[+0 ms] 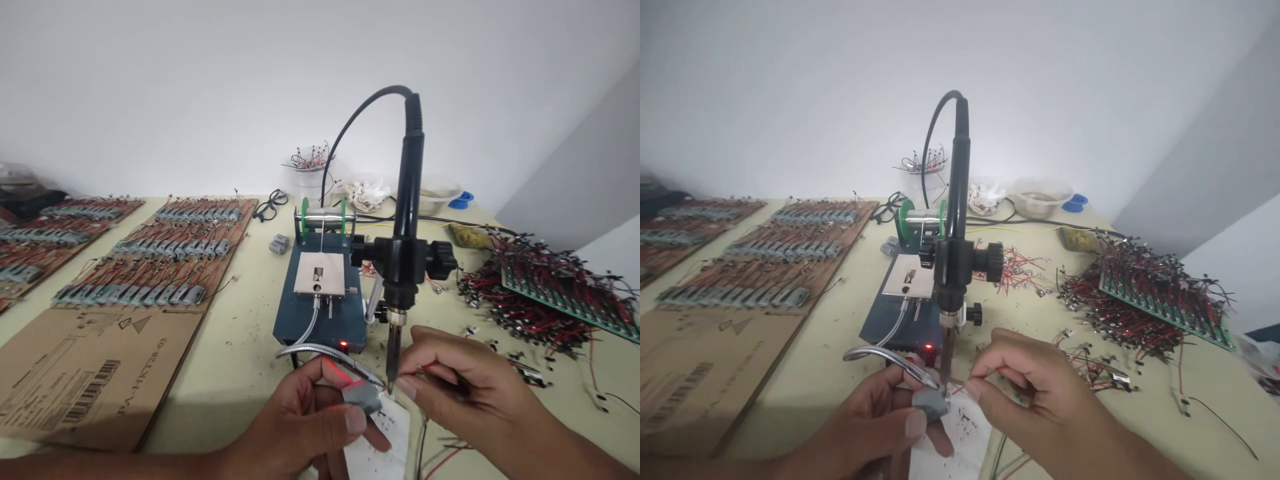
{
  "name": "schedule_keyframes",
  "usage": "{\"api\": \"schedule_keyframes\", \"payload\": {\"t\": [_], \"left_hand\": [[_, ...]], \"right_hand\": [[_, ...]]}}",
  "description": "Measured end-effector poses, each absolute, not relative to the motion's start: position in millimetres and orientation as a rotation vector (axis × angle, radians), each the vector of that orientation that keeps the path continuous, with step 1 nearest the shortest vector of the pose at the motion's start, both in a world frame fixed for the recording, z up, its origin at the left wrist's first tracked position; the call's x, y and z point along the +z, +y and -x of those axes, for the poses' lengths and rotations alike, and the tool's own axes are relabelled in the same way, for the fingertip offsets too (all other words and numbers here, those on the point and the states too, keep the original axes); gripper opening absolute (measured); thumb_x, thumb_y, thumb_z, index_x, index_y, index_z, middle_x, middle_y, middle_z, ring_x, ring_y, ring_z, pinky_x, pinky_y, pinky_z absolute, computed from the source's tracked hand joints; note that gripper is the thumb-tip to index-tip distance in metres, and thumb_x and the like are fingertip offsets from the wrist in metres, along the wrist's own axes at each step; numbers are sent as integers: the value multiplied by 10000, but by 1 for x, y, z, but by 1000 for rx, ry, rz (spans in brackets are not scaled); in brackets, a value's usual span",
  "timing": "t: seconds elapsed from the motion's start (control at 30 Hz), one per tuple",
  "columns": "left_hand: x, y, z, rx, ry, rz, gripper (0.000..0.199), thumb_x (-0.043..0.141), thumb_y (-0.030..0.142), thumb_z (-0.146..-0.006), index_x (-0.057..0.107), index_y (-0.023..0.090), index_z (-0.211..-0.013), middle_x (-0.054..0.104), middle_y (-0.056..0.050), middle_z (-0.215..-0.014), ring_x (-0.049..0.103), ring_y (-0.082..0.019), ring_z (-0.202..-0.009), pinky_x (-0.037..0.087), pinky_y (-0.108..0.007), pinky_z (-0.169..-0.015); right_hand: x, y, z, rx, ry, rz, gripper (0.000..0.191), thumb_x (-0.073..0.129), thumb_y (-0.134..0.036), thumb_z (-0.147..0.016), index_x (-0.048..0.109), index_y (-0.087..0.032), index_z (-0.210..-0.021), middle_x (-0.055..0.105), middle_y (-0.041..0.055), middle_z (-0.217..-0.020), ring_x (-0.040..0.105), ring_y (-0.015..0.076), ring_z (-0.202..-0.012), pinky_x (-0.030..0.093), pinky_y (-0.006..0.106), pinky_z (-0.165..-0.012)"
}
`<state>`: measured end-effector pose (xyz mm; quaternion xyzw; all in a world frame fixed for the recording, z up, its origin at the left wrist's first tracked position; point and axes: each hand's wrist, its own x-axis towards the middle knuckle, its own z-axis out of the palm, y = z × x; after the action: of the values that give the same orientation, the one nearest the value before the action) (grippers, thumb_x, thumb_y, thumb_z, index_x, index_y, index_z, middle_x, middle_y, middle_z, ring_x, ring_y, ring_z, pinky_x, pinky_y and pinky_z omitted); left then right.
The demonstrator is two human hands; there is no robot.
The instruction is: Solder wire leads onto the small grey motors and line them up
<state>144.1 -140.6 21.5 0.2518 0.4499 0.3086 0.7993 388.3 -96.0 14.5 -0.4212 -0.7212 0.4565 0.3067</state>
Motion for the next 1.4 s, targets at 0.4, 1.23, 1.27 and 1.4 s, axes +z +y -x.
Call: {"api": "schedule_keyframes", "payload": {"t": [0.4,1.23,1.27,1.4], "left_hand": [[17,-133,-144,610,904,-578,641,920,571,-720,521,205,-1063,828,-66,-978,622,-72,-407,370,-167,-369],[27,-135,-141,616,867,-571,499,843,482,-844,501,195,-1068,797,-104,-1098,662,-73,-458,408,-150,-387],[27,-136,-142,616,869,-571,489,839,472,-849,501,196,-1071,798,-102,-1090,663,-75,-458,406,-149,-384],[26,-137,-142,620,857,-578,449,818,458,-875,504,196,-1059,800,-95,-1065,663,-74,-459,407,-144,-389]], "right_hand": [[23,-95,-386,1068,-1997,1069,197,653,-317,-1037,711,-258,-859,563,-32,-700,489,120,-588,370,228,-513],[20,-97,-384,1021,-1938,1078,240,696,-393,-1028,745,-252,-839,572,-9,-670,491,128,-571,371,249,-498],[20,-98,-384,1029,-1920,1097,271,711,-444,-1016,753,-245,-838,569,-3,-665,493,134,-572,377,254,-495],[22,-96,-377,987,-1854,1163,423,788,-658,-902,796,-236,-880,536,2,-636,484,154,-577,401,266,-492]]}}
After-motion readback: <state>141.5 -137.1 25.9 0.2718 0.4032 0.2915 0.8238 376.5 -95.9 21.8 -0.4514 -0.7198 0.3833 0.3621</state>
